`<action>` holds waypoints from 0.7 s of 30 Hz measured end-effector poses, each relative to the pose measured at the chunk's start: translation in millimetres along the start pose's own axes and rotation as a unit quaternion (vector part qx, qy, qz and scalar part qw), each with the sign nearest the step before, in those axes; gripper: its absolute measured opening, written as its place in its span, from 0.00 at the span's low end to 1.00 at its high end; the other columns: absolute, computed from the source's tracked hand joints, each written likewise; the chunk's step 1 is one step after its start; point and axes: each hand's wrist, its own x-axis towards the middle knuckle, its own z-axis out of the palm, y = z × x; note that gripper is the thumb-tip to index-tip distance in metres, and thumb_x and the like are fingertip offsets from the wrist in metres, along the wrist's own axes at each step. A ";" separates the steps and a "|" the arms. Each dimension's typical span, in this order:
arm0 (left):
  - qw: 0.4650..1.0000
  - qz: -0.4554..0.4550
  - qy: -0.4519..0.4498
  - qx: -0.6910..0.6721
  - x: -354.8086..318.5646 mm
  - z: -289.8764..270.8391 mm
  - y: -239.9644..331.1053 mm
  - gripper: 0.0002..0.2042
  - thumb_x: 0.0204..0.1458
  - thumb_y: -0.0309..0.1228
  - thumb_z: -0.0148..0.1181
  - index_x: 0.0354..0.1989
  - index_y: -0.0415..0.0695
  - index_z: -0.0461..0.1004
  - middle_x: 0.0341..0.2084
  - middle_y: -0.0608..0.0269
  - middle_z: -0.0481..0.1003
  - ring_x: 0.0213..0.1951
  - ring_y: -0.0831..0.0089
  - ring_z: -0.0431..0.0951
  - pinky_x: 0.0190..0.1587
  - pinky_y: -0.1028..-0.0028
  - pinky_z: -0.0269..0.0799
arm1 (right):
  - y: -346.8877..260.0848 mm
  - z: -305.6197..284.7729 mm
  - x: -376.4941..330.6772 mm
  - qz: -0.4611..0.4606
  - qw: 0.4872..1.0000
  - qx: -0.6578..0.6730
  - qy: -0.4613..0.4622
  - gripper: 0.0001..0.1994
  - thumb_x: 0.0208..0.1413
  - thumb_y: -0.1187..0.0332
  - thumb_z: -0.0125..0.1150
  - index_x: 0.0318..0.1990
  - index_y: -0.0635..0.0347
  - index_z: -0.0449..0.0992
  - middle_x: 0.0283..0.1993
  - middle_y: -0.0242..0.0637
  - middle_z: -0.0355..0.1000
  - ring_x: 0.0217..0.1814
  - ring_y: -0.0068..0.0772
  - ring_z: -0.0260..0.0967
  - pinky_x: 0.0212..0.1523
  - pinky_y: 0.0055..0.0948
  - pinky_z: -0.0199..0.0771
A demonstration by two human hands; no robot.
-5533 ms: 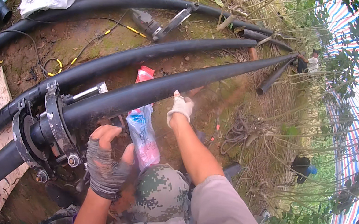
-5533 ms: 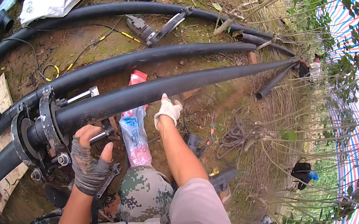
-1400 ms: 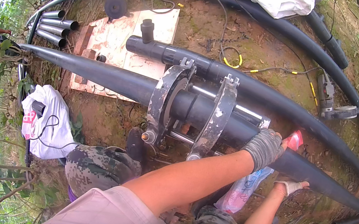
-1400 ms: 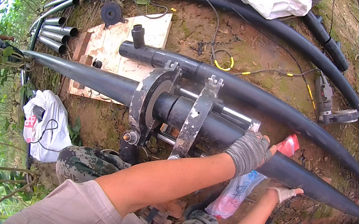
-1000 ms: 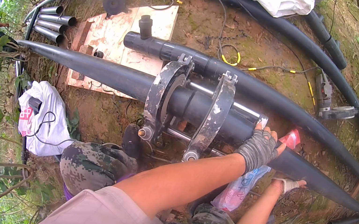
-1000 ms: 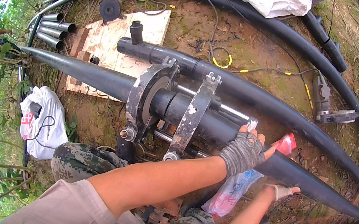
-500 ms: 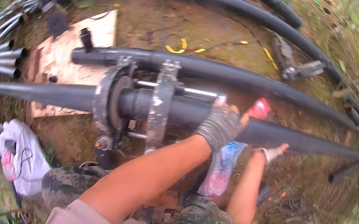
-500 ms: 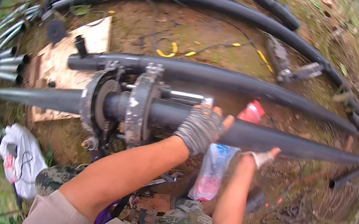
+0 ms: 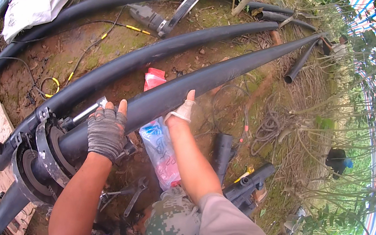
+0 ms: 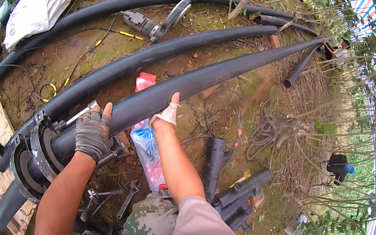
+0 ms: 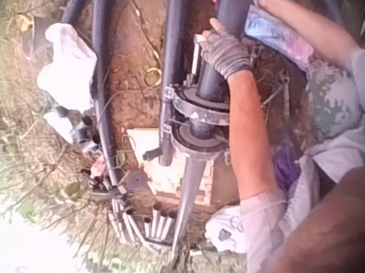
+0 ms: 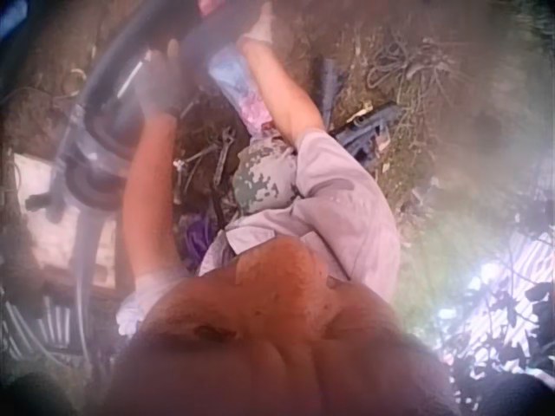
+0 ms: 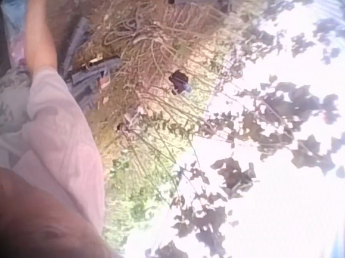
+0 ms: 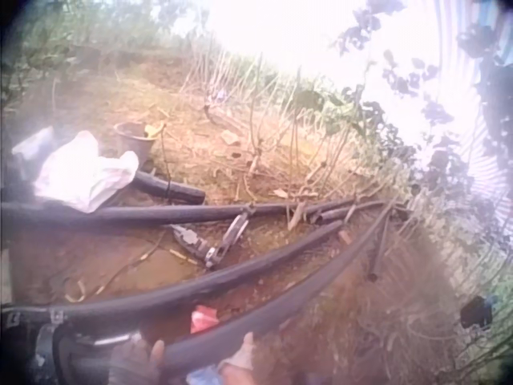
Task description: The person assembles black pipes using a metal clamping tool and a wrench. They position the pipes, tighten the clamps, and adjust the assembly with assistance from another worker.
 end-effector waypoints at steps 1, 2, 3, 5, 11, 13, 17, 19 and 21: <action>1.000 0.000 -0.001 0.002 -0.2 -0.2 -2.7 0.31 0.54 0.33 0.58 0.70 0.50 0.63 0.57 0.49 0.68 0.55 0.51 0.73 0.60 0.50 0.66 | 2.0 1.5 -0.7 0.003 1.000 0.000 -0.004 0.36 0.50 0.31 0.64 0.53 0.54 0.77 0.54 0.37 0.78 0.57 0.47 0.73 0.63 0.49 0.72; 1.000 0.001 -0.002 0.003 -0.2 -0.5 -4.0 0.32 0.54 0.33 0.58 0.70 0.50 0.63 0.57 0.49 0.68 0.55 0.50 0.74 0.60 0.50 0.66 | 3.3 2.7 -1.0 0.006 1.000 0.000 -0.007 0.37 0.50 0.31 0.65 0.54 0.54 0.77 0.55 0.37 0.78 0.57 0.47 0.73 0.63 0.50 0.72; 1.000 0.001 -0.002 0.007 -0.1 -1.7 -4.4 0.32 0.54 0.33 0.58 0.70 0.50 0.62 0.57 0.49 0.68 0.55 0.50 0.74 0.59 0.50 0.66 | 4.0 2.7 0.0 0.011 1.000 0.000 -0.006 0.37 0.50 0.31 0.65 0.54 0.54 0.77 0.55 0.37 0.78 0.57 0.48 0.73 0.63 0.50 0.72; 1.000 0.001 -0.001 0.015 0.0 -4.4 -4.1 0.33 0.53 0.33 0.58 0.71 0.49 0.61 0.58 0.48 0.68 0.55 0.50 0.74 0.59 0.51 0.66 | 4.9 1.7 2.2 0.021 1.000 0.001 -0.003 0.38 0.49 0.31 0.65 0.54 0.54 0.77 0.55 0.38 0.78 0.57 0.48 0.73 0.63 0.50 0.71; 1.000 -0.001 -0.027 0.000 1.6 -10.6 -1.5 0.34 0.52 0.33 0.59 0.72 0.49 0.60 0.59 0.47 0.68 0.57 0.49 0.73 0.59 0.51 0.66 | 2.7 -4.0 4.8 0.035 0.999 0.005 -0.008 0.40 0.48 0.29 0.64 0.56 0.55 0.76 0.57 0.40 0.77 0.59 0.49 0.71 0.65 0.51 0.69; 1.000 -0.001 -0.019 0.000 1.4 -7.2 -3.1 0.34 0.53 0.33 0.59 0.72 0.49 0.60 0.58 0.47 0.68 0.57 0.50 0.72 0.59 0.51 0.66 | 3.2 -5.2 5.8 0.036 0.999 0.000 -0.007 0.41 0.48 0.28 0.64 0.57 0.55 0.76 0.57 0.40 0.76 0.59 0.49 0.71 0.65 0.51 0.69; 1.000 0.003 0.000 0.014 -0.4 0.3 -5.0 0.34 0.53 0.33 0.59 0.72 0.49 0.61 0.58 0.47 0.68 0.56 0.50 0.72 0.59 0.51 0.66 | 3.8 -8.6 8.1 0.046 0.999 -0.002 0.005 0.44 0.47 0.25 0.61 0.59 0.55 0.74 0.59 0.40 0.75 0.61 0.49 0.69 0.67 0.50 0.66; 1.000 0.002 -0.009 0.016 -0.2 -3.8 -0.8 0.33 0.54 0.32 0.58 0.72 0.49 0.61 0.58 0.47 0.68 0.56 0.50 0.73 0.59 0.51 0.66 | 0.5 -16.5 9.8 0.043 0.999 -0.006 0.006 0.43 0.49 0.27 0.61 0.60 0.55 0.73 0.62 0.39 0.74 0.63 0.48 0.68 0.69 0.49 0.64; 0.999 -0.005 -0.029 0.017 0.2 -6.8 -0.6 0.35 0.53 0.32 0.60 0.73 0.48 0.59 0.60 0.46 0.67 0.57 0.50 0.72 0.60 0.51 0.65 | 0.5 -13.6 5.7 0.033 0.999 -0.020 0.010 0.43 0.52 0.28 0.60 0.62 0.55 0.72 0.64 0.38 0.72 0.65 0.47 0.66 0.70 0.47 0.62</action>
